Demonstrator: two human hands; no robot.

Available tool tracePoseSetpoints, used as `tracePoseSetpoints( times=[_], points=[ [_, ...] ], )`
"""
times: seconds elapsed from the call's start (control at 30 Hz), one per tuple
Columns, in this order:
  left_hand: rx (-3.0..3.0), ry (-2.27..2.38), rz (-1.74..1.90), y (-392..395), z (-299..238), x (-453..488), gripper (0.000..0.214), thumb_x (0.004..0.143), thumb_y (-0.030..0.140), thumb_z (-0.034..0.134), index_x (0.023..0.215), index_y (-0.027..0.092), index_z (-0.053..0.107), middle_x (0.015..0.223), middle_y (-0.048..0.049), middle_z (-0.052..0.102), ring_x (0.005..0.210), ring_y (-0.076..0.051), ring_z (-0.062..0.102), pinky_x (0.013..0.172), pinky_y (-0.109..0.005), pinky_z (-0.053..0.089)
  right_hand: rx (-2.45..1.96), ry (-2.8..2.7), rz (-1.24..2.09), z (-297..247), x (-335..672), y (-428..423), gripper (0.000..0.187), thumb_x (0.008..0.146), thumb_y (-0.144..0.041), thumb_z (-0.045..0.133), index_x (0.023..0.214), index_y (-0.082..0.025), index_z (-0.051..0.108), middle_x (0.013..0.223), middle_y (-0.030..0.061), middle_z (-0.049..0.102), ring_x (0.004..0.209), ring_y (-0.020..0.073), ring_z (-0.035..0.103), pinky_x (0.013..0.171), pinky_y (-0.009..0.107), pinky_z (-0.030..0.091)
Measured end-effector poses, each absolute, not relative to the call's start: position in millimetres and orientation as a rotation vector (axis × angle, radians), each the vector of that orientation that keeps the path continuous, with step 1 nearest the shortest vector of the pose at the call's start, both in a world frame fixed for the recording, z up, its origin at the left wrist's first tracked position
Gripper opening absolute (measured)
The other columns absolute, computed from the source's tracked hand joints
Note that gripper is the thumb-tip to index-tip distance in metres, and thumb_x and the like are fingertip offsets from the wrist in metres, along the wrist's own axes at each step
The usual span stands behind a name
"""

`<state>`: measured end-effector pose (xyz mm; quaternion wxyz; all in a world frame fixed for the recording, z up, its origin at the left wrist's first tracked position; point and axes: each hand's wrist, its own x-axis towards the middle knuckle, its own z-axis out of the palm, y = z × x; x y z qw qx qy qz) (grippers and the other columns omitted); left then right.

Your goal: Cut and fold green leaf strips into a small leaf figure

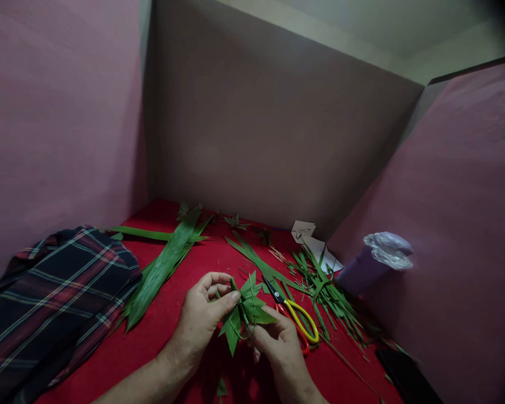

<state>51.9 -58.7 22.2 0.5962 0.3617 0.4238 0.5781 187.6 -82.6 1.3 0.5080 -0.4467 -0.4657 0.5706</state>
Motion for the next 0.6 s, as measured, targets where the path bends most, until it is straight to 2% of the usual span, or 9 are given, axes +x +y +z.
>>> tracePoseSetpoints(
  times=[0.23, 0.4, 0.6],
  points=[
    [0.852, 1.007, 1.350, -59, 25, 52, 0.030, 0.059, 0.023, 0.071, 0.082, 0.016, 0.054, 0.068, 0.0013, 0.058, 0.058, -0.011, 0.056, 0.054, -0.023, 0.045, -0.994, -1.096, 1.439, 11, 186, -84, 0.020, 0.061, -0.031, 0.073, 0.072, -0.016, 0.066, 0.060, -0.0020, 0.057, 0.050, 0.0084, 0.045, 0.043, 0.017, 0.035],
    [0.908, 1.021, 1.351, -59, 25, 52, 0.028, 0.061, 0.022, 0.070, 0.083, 0.016, 0.054, 0.069, 0.0006, 0.057, 0.061, -0.012, 0.055, 0.055, -0.023, 0.045, -0.990, -1.099, 1.449, 6, 187, -84, 0.018, 0.064, -0.031, 0.072, 0.072, -0.016, 0.065, 0.056, -0.0030, 0.054, 0.046, 0.0074, 0.041, 0.040, 0.017, 0.031],
    [0.968, 1.068, 1.371, -60, 26, 52, 0.028, 0.061, 0.023, 0.070, 0.084, 0.016, 0.055, 0.073, -0.0011, 0.058, 0.067, -0.014, 0.056, 0.060, -0.024, 0.046, -0.951, -1.059, 1.467, -2, 189, -84, 0.017, 0.065, -0.029, 0.072, 0.073, -0.015, 0.065, 0.058, -0.0027, 0.054, 0.049, 0.0073, 0.042, 0.044, 0.018, 0.033]
  ],
)
